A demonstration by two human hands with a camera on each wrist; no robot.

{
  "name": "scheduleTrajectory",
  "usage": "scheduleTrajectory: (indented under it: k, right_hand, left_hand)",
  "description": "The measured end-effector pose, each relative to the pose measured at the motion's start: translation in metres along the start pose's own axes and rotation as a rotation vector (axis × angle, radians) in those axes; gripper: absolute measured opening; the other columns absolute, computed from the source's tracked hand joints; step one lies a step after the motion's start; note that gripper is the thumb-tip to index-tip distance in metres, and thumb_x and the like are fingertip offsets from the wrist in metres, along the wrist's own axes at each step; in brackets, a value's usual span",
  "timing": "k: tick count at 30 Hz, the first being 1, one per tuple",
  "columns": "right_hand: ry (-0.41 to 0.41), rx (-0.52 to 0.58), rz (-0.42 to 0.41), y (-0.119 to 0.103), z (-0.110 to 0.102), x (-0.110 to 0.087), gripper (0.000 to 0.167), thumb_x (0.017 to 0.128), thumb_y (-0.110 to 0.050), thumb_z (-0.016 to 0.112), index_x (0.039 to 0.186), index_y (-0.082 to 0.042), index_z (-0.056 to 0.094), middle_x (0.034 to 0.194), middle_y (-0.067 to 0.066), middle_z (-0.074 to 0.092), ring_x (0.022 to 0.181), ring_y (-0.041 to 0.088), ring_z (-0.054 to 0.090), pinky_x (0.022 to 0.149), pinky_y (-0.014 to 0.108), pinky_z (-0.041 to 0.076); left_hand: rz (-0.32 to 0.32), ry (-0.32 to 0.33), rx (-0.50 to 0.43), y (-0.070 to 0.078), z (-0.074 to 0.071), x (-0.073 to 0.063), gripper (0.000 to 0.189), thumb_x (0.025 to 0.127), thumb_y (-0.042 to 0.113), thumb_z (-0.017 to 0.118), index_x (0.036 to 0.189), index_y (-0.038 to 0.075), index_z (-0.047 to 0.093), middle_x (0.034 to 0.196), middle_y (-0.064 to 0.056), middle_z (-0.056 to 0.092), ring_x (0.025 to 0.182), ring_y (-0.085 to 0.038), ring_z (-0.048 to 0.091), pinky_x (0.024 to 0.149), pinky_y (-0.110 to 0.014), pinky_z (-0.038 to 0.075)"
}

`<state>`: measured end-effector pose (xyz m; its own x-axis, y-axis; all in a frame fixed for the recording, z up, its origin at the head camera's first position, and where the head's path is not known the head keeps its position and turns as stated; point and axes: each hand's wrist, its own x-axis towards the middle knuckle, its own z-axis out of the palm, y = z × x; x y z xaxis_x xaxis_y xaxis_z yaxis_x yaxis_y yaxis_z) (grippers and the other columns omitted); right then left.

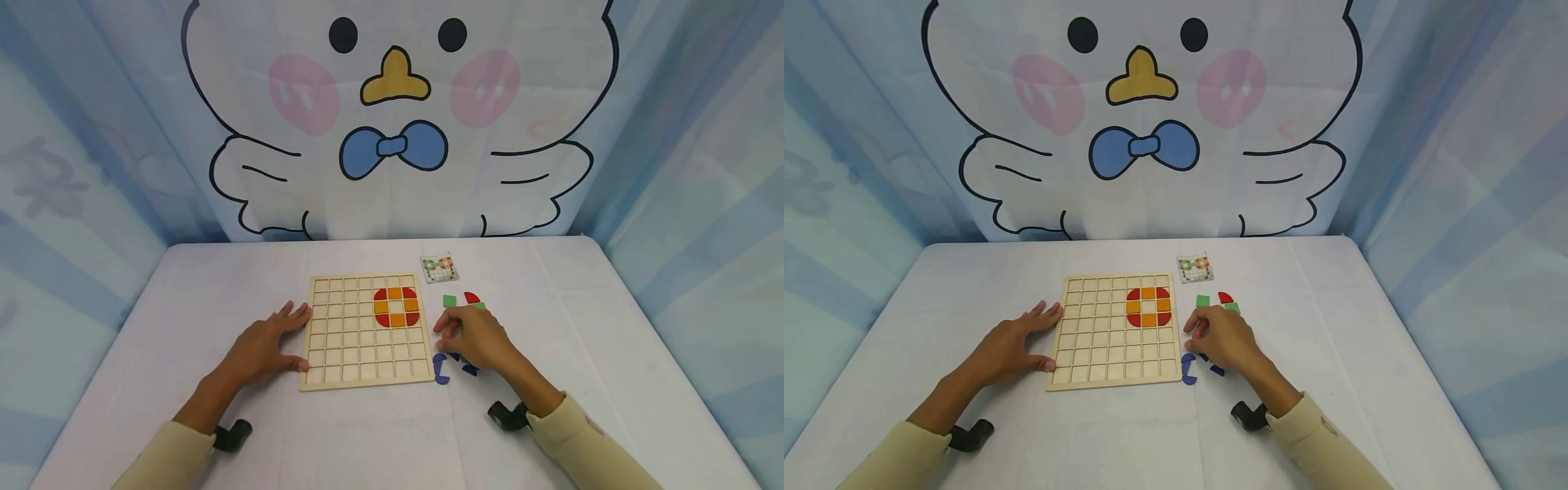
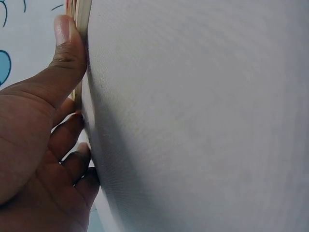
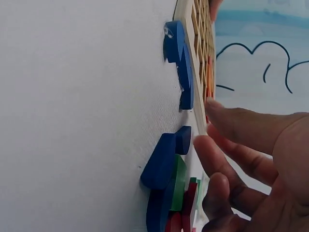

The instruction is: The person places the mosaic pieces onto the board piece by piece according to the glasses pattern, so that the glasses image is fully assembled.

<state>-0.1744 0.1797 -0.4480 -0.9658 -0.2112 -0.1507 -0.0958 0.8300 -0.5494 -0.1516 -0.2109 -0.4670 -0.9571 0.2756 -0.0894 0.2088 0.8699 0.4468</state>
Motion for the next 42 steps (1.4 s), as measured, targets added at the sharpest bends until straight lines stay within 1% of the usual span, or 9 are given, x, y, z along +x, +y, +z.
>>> scheduleTrajectory:
  k: [2,5,13,19,24,29,34,38,42]
  right_hand:
    - [-0.029,0.000,-0.024,0.000,0.000,-0.003,0.020,0.084,-0.019,0.093,0.096,-0.022,0.077,0.083,-0.006,0.066,0.080,0.014,0.058,0.071,0.029,0.047]
    - [-0.061,-0.003,-0.048,0.001,0.000,-0.006,0.021,0.083,-0.016,0.093,0.095,-0.023,0.077,0.083,-0.008,0.066,0.081,0.013,0.057,0.074,0.029,0.047]
    - [-0.100,-0.036,-0.066,-0.001,0.003,-0.008,0.019,0.087,-0.013,0.089,0.084,-0.025,0.074,0.077,-0.007,0.063,0.077,0.013,0.056,0.073,0.030,0.044]
    - [-0.092,-0.049,-0.080,-0.003,0.005,-0.011,0.022,0.088,-0.014,0.089,0.080,-0.025,0.071,0.076,-0.008,0.063,0.077,0.012,0.056,0.076,0.031,0.045]
    - [-0.083,-0.043,-0.077,-0.002,0.006,-0.013,0.023,0.089,-0.014,0.088,0.080,-0.025,0.069,0.076,-0.009,0.063,0.077,0.012,0.056,0.075,0.030,0.046]
    - [-0.069,-0.037,-0.087,-0.001,0.009,-0.015,0.020,0.089,-0.012,0.087,0.085,-0.024,0.071,0.077,-0.010,0.063,0.076,0.011,0.055,0.073,0.028,0.046]
    - [-0.063,-0.047,-0.108,-0.002,0.009,-0.017,0.020,0.089,-0.012,0.087,0.084,-0.025,0.073,0.076,-0.011,0.063,0.077,0.010,0.056,0.075,0.030,0.047]
    - [-0.076,-0.045,-0.121,-0.003,0.008,-0.018,0.022,0.089,-0.012,0.087,0.082,-0.025,0.071,0.077,-0.012,0.064,0.079,0.010,0.057,0.078,0.032,0.047]
    - [-0.077,-0.037,-0.112,-0.003,0.006,-0.019,0.019,0.090,-0.011,0.086,0.086,-0.025,0.073,0.078,-0.011,0.063,0.079,0.010,0.056,0.077,0.030,0.048]
  left_hand:
    - [-0.001,-0.001,0.000,0.001,0.000,0.000,0.109,0.073,0.046,0.094,0.163,0.015,0.041,0.170,-0.010,0.037,0.157,-0.050,0.032,0.122,-0.076,0.028]
    - [-0.004,-0.002,0.000,0.001,0.000,0.000,0.110,0.073,0.046,0.094,0.164,0.015,0.040,0.170,-0.010,0.037,0.158,-0.050,0.031,0.122,-0.076,0.028]
    - [-0.007,-0.006,0.001,0.001,0.000,0.000,0.109,0.073,0.047,0.094,0.164,0.016,0.040,0.170,-0.010,0.037,0.158,-0.050,0.032,0.122,-0.076,0.028]
    - [0.003,-0.004,0.003,0.001,-0.001,-0.001,0.108,0.074,0.046,0.093,0.163,0.015,0.041,0.170,-0.011,0.038,0.157,-0.050,0.032,0.122,-0.075,0.029]
    - [0.001,-0.005,0.002,0.001,-0.001,-0.001,0.108,0.074,0.046,0.093,0.163,0.015,0.041,0.170,-0.011,0.037,0.157,-0.051,0.032,0.122,-0.075,0.030]
    - [-0.002,-0.001,0.001,0.000,0.000,-0.001,0.108,0.074,0.046,0.094,0.163,0.015,0.041,0.170,-0.011,0.037,0.157,-0.051,0.033,0.122,-0.075,0.029]
    - [0.000,-0.002,-0.002,0.000,0.000,-0.001,0.108,0.074,0.046,0.094,0.163,0.015,0.041,0.170,-0.011,0.038,0.157,-0.051,0.033,0.122,-0.075,0.030]
    - [0.002,-0.001,-0.001,0.000,0.000,-0.001,0.109,0.074,0.047,0.093,0.163,0.015,0.041,0.170,-0.011,0.038,0.157,-0.051,0.033,0.122,-0.075,0.029]
    - [0.004,0.004,-0.003,0.000,0.000,-0.001,0.109,0.073,0.047,0.094,0.163,0.015,0.041,0.170,-0.011,0.038,0.157,-0.051,0.033,0.122,-0.076,0.029]
